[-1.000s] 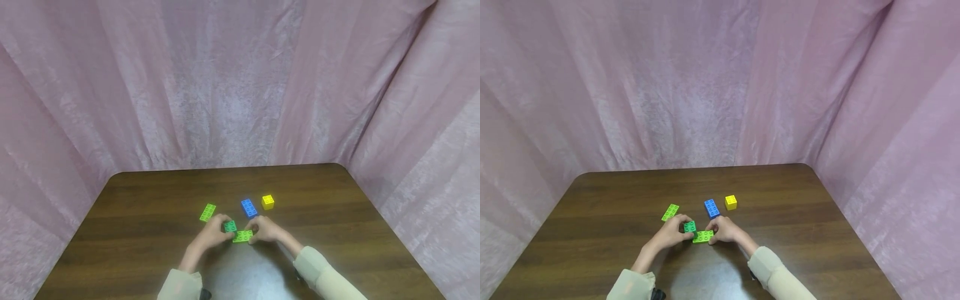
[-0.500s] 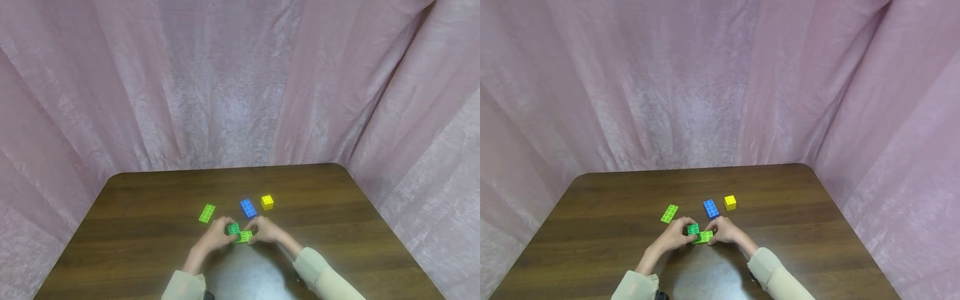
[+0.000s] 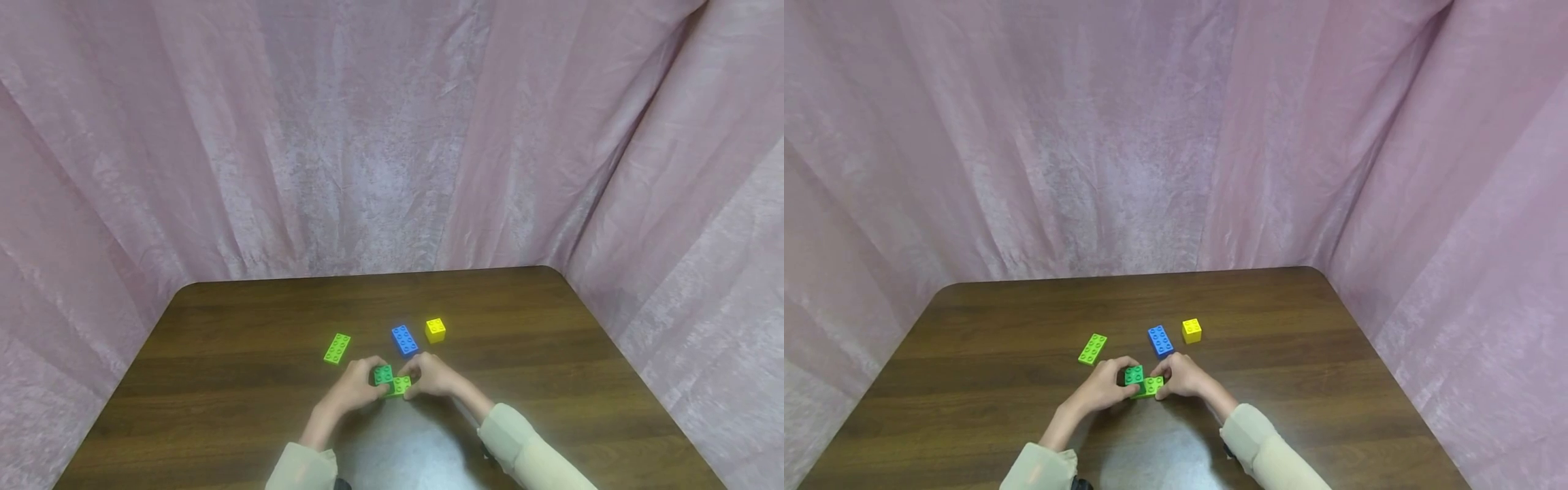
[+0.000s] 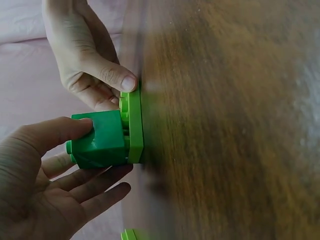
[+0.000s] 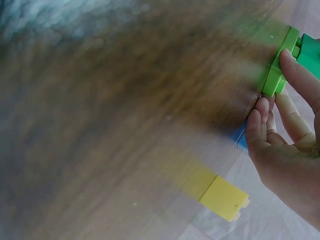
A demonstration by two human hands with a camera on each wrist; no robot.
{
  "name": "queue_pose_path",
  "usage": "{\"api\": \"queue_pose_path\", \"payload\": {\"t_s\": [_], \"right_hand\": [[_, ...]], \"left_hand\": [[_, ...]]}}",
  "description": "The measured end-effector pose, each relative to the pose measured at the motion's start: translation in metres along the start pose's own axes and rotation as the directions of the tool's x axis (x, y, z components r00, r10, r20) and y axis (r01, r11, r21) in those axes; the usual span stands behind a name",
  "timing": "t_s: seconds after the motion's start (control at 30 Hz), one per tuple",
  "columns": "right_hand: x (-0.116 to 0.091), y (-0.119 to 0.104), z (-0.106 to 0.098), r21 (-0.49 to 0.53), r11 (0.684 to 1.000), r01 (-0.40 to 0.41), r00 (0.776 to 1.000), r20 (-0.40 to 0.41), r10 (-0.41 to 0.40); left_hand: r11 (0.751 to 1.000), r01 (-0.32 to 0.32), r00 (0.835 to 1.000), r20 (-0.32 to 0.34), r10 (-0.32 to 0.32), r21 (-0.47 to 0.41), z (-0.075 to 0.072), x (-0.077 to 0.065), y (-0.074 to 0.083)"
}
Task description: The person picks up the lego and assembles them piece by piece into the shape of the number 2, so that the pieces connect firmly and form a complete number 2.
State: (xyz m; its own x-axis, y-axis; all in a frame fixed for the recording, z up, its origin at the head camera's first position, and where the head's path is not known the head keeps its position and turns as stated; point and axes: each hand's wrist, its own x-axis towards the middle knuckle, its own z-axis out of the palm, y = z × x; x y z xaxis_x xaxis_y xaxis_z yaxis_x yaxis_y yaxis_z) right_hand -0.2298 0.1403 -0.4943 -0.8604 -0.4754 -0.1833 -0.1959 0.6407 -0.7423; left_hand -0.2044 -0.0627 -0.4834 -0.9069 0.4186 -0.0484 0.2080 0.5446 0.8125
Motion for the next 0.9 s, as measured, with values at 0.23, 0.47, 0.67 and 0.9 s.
{"api": "queue_pose_path", "payload": {"t_s": [0.23,0.47,0.67,0.9], "right_hand": [[0.0000,-0.0005,-0.0001,0.009,1.000,-0.014,1.000,0.000,0.014],[0.0004,-0.0007,-0.0004,-0.005,1.000,-0.005,1.000,-0.001,0.005],[0.0011,0.0004,-0.0003,-0.008,1.000,-0.001,1.000,-0.004,0.001],[0.0035,0.0012,-0.0023,0.000,1.000,0.001,1.000,0.005,-0.001]], "left_hand": [[1.000,-0.002,1.000,0.004,0.002,0.016,0.0013,0.0012,0.0001],[0.998,-0.007,1.000,0.013,0.007,0.057,0.0029,0.0032,0.0018],[0.991,-0.061,0.998,0.010,0.061,0.115,0.0055,0.0042,0.0024],[0.989,-0.091,0.995,-0.028,0.095,0.119,0.0061,0.0038,-0.0018]]}}
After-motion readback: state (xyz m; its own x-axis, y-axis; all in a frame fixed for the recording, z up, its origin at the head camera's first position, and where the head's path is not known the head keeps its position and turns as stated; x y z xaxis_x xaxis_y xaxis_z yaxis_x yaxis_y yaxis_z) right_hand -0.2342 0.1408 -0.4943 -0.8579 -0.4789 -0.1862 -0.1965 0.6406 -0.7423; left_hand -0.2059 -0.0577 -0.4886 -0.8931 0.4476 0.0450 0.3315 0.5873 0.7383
